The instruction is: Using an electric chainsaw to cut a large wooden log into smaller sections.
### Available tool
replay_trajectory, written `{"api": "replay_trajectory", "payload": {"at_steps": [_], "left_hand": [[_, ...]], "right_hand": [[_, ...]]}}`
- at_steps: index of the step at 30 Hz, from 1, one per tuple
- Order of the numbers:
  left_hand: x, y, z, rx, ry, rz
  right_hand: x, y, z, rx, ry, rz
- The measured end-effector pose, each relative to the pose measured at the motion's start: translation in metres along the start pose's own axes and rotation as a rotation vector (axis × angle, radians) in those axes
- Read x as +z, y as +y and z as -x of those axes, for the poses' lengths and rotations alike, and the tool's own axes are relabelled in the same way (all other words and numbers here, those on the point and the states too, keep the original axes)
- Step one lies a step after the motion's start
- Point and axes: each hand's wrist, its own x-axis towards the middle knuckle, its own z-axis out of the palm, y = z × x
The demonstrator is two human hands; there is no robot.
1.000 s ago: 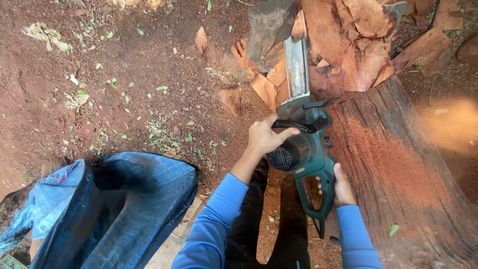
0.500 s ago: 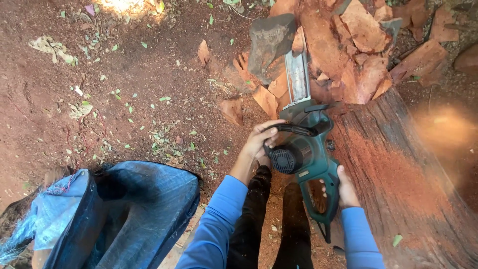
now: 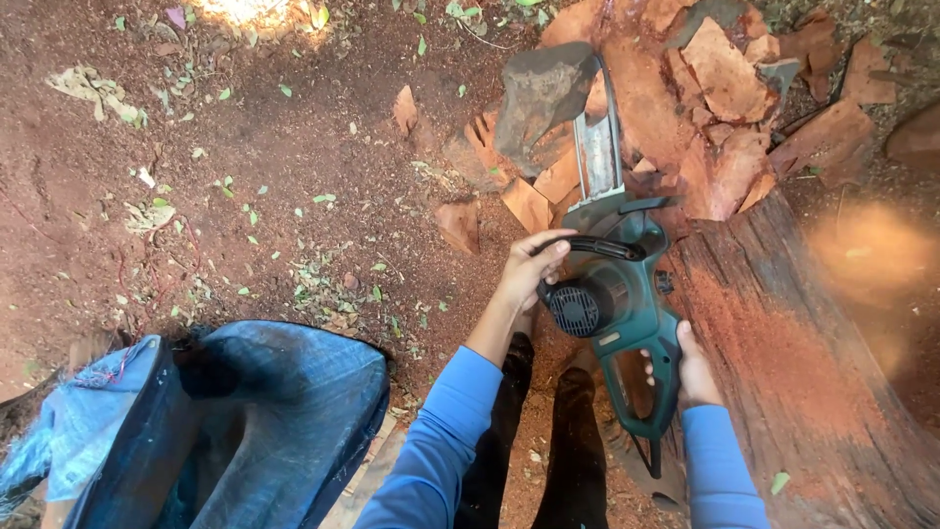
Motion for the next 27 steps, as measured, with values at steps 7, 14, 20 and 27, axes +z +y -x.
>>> {"api": "replay_trajectory", "payload": {"at_steps": [7, 14, 20, 27], "left_hand": [[-0.014, 0.013, -0.041, 0.082, 0.008, -0.070], [-0.013, 0.014, -0.030, 0.055, 0.040, -0.052], [-0.009, 0.020, -0.020, 0.057, 0.031, -0.049], [-0.008, 0.013, -0.025, 0.046, 0.042, -0.040]], "right_hand": [[0.035, -0.032, -0.008, -0.057, -0.023, 0.005], [0.038, -0.026, -0.003, -0.021, 0.065, 0.063], [0.032, -0.012, -0.012, -0.035, 0.030, -0.002], [0.031, -0.025, -0.008, 0.022, 0.075, 0.044]]}}
